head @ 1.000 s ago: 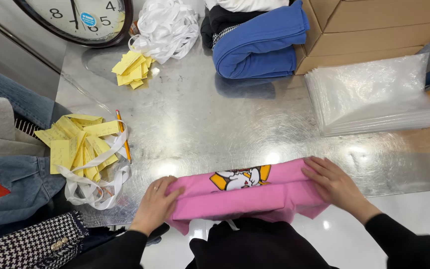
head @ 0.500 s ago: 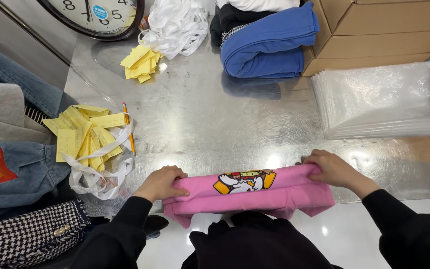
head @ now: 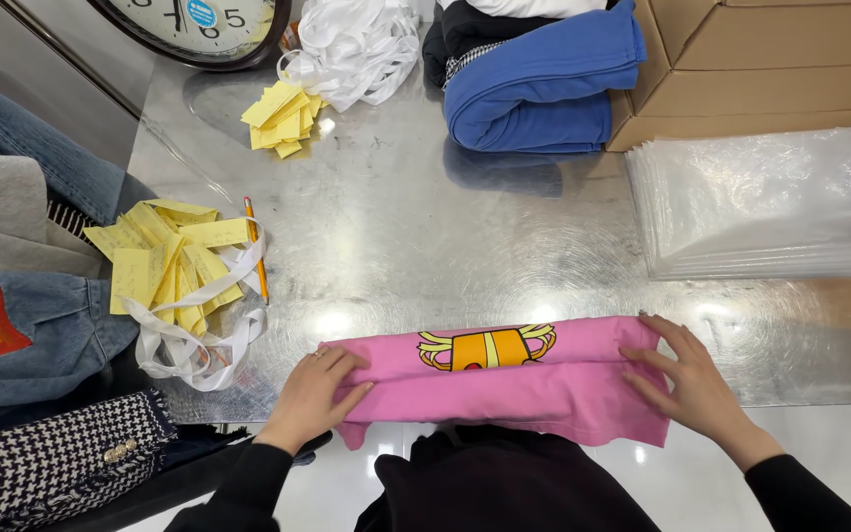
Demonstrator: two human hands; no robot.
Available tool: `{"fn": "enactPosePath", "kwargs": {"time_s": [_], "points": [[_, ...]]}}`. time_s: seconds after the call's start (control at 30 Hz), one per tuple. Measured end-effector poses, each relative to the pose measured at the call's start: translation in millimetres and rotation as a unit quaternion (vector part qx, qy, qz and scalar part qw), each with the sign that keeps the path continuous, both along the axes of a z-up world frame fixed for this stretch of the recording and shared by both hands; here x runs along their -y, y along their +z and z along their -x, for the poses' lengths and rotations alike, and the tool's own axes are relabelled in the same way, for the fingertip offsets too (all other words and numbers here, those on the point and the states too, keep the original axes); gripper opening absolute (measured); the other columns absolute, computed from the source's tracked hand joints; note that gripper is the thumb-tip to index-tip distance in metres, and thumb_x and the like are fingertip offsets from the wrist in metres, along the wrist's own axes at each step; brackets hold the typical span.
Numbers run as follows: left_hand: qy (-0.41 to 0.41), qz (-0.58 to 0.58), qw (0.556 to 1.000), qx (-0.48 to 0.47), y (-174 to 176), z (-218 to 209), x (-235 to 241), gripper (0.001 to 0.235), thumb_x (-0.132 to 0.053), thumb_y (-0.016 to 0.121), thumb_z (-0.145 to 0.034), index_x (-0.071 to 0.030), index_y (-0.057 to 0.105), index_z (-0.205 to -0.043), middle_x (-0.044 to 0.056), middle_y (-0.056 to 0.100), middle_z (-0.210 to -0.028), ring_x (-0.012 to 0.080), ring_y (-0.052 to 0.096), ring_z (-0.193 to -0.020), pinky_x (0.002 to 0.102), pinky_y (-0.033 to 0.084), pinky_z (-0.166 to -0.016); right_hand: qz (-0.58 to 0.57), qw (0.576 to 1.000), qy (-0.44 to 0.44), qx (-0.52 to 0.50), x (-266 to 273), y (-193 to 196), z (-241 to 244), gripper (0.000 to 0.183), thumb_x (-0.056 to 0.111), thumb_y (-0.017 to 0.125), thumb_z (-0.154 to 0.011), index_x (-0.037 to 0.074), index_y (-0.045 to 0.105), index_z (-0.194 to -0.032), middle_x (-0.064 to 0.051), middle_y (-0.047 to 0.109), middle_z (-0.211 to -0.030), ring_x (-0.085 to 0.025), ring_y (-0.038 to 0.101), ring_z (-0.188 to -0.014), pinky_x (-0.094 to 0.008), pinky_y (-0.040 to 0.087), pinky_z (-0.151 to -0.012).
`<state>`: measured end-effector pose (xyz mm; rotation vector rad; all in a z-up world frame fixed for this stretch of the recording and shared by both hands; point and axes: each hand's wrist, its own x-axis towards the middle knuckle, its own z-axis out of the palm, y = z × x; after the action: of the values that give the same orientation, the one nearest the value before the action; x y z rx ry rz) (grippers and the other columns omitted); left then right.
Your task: The person folds a pink t-shirt and a yellow shirt on a metal table, stacking them with other folded clothes. They then fold a pair of beige pants and place them on the stack. Finally, the person wraps the folded pants in a clear plastic bag.
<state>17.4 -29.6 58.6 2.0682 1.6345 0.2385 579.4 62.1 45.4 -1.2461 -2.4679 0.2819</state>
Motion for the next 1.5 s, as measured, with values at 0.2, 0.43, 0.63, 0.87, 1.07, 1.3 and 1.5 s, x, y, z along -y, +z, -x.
{"fn": "enactPosePath", "kwargs": {"time_s": [0.2, 0.43, 0.63, 0.87, 1.07, 1.3, 1.5], "points": [[0.096, 0.079, 0.992, -0.015, -2, 9, -37, 0.082, -0.065, 0.077, -0.082, -0.019, 0.055, -0.146, 0.007, 0.056, -0.137, 0.029, 0.053, -0.129, 0.05, 0.046, -0.11, 0.228, 0.964, -0.136, -0.02, -48, -1, 8, 0.067, 0.036, 0.082, -0.081, 0.022, 0.063, -0.144, -0.002, 0.063, -0.149, -0.024, 0.056, -0.139, -0.039, 0.043, -0.116], [0.005, 0.182, 0.982, -0.056, 9, 1, -61, 0.056, -0.047, 0.084, -0.083, -0.013, 0.069, -0.126, 0.01, 0.073, -0.12, 0.0366, 0.065, -0.125, 0.051, 0.053, -0.103, 0.291, 0.945, -0.054, 0.142, -90, -1, 24, 0.045, 0.022, 0.082, -0.082, 0.009, 0.076, -0.126, -0.018, 0.074, -0.117, -0.037, 0.068, -0.121, -0.048, 0.055, -0.108], [0.001, -0.096, 0.985, -0.14, -27, 16, -55, 0.043, -0.034, 0.082, -0.084, -0.024, 0.062, -0.12, -0.001, 0.057, -0.106, 0.022, 0.06, -0.102, 0.039, 0.053, -0.092, -0.017, 0.977, -0.094, 0.193, -88, -54, 3, 0.027, 0.027, 0.08, -0.083, 0.029, 0.07, -0.107, 0.002, 0.059, -0.114, -0.02, 0.067, -0.112, -0.032, 0.057, -0.097], [0.015, -0.035, 0.997, -0.068, -15, 11, -23, 0.029, -0.049, 0.069, -0.096, -0.022, 0.07, -0.108, 0.001, 0.055, -0.111, 0.0238, 0.057, -0.113, 0.043, 0.05, -0.101, 0.13, 0.983, -0.101, 0.081, -40, -6, 14, 0.028, 0.037, 0.085, -0.08, 0.021, 0.079, -0.101, -0.009, 0.062, -0.146, -0.036, 0.06, -0.139, -0.047, 0.053, -0.11], [0.107, 0.046, 0.993, 0.013, -12, 8, -42, 0.036, -0.049, 0.074, -0.094, -0.023, 0.068, -0.118, 0.003, 0.061, -0.12, 0.0278, 0.058, -0.125, 0.051, 0.048, -0.108, 0.212, 0.967, -0.125, 0.064, -55, -9, 20, 0.023, 0.027, 0.081, -0.087, 0.018, 0.074, -0.108, -0.01, 0.07, -0.138, -0.036, 0.066, -0.133, -0.048, 0.056, -0.111], [0.115, 0.125, 0.985, 0.009, -2, 4, -44, 0.054, -0.054, 0.076, -0.091, -0.017, 0.07, -0.13, 0.008, 0.069, -0.122, 0.0304, 0.059, -0.128, 0.051, 0.048, -0.11, 0.244, 0.946, -0.137, 0.165, -53, 5, 40, 0.077, 0.023, 0.078, -0.088, 0.023, 0.043, -0.157, -0.016, 0.067, -0.139, -0.038, 0.065, -0.132, -0.051, 0.056, -0.109], [0.118, 0.11, 0.987, 0.008, -10, 4, -41, 0.056, -0.054, 0.077, -0.09, -0.013, 0.071, -0.128, 0.011, 0.069, -0.122, 0.0323, 0.059, -0.126, 0.05, 0.049, -0.109, 0.218, 0.951, -0.123, 0.179, -59, -16, 30, 0.062, 0.026, 0.078, -0.087, 0.024, 0.059, -0.146, -0.009, 0.069, -0.135, -0.034, 0.069, -0.126, -0.047, 0.059, -0.105]]}}
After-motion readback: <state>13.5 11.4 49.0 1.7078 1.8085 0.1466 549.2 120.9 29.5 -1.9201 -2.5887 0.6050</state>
